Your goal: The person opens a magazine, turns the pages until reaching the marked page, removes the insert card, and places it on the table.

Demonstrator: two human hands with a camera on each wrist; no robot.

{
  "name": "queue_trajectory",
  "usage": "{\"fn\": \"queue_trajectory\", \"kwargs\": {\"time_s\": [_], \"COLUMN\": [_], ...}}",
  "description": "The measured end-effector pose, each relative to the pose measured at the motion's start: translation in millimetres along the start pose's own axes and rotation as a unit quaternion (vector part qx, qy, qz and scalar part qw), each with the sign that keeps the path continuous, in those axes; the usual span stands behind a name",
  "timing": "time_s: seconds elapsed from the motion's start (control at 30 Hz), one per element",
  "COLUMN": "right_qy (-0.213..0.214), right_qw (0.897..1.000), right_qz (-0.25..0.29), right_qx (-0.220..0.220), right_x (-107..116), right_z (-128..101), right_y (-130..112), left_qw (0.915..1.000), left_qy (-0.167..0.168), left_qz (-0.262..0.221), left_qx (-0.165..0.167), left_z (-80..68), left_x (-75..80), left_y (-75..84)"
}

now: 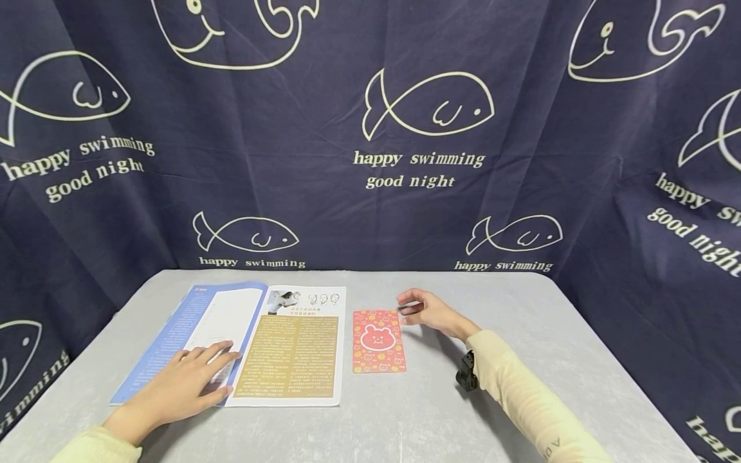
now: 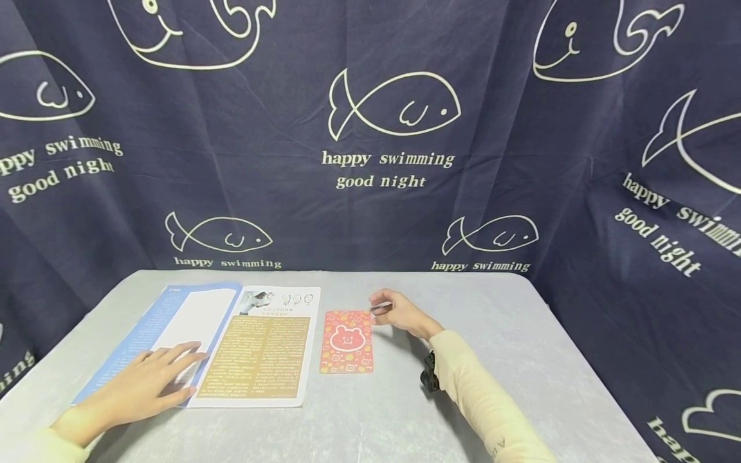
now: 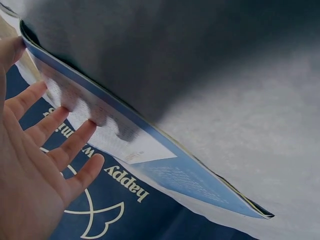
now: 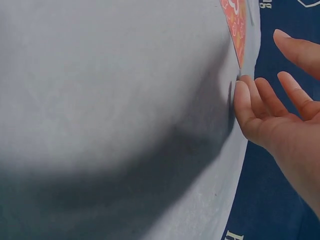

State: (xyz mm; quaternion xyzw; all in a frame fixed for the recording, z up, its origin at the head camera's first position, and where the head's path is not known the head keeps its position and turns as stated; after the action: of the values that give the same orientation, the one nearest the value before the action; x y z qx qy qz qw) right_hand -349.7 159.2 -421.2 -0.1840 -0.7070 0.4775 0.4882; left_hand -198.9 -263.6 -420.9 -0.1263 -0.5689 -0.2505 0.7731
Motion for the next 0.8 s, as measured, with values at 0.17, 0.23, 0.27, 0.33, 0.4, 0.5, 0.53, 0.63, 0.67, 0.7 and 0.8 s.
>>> {"fn": "queue_trajectory", "kwargs": {"time_s": [0.17, 0.23, 0.27, 0.33, 0.4, 0.5, 0.53, 0.63, 0.67, 0.7, 0.8], "right_qy": [0.002, 0.002, 0.003, 0.007, 0.016, 0.031, 0.036, 0.048, 0.052, 0.058, 0.079], "right_qw": [1.000, 1.000, 1.000, 1.000, 1.000, 0.999, 0.998, 0.996, 0.995, 0.994, 0.990], "right_qz": [0.011, 0.010, 0.011, 0.004, -0.013, -0.035, -0.044, -0.062, -0.070, -0.075, -0.088], "right_qx": [0.000, 0.002, 0.001, 0.004, 0.009, 0.019, 0.024, 0.043, 0.052, 0.060, 0.080], "right_x": [4.6, 7.2, 8.7, 12.0, 15.7, 21.5, 23.6, 29.0, 30.8, 32.8, 39.2], "right_z": [-3.3, -5.8, -7.2, -10.7, -14.7, -21.9, -24.3, -32.8, -35.7, -38.7, -48.4], "right_y": [-2.0, -4.0, -5.2, -8.3, -11.6, -16.7, -18.1, -23.8, -25.6, -27.5, -31.5], "left_qw": [1.0000, 1.0000, 1.0000, 1.0000, 1.0000, 0.9999, 0.9998, 0.9996, 0.9995, 0.9993, 0.9983], "left_qy": [-0.005, -0.003, -0.002, 0.000, 0.000, -0.001, 0.000, 0.008, 0.012, 0.018, 0.042], "left_qz": [-0.003, -0.003, -0.003, -0.003, -0.001, 0.000, 0.001, 0.004, 0.006, 0.007, 0.017], "left_qx": [0.005, 0.005, 0.006, 0.006, 0.009, 0.016, 0.019, 0.026, 0.028, 0.031, 0.036], "left_z": [1.9, 3.2, 4.0, 5.9, 8.3, 11.6, 12.6, 15.2, 16.1, 17.0, 19.3], "left_x": [1.2, 2.6, 3.2, 4.9, 6.6, 9.7, 11.0, 16.3, 18.4, 20.8, 29.4], "left_y": [0.1, 1.0, 1.2, 2.1, 2.3, 1.9, 1.9, 1.1, 0.5, -0.1, -0.8]}}
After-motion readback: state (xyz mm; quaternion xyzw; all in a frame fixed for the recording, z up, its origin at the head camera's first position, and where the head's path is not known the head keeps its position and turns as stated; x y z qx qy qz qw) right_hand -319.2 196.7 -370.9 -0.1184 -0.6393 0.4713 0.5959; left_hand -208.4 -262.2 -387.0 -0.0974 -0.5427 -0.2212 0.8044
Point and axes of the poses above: each hand's wrist, its own z-axis towards the middle knuckle, its own x-axis out of the back of the hand, y = z × x, the point moved 3 cm from there along z, towards the middle knuckle, and after that the axes turned 11 degrees about -z, right-handed, at the moved point
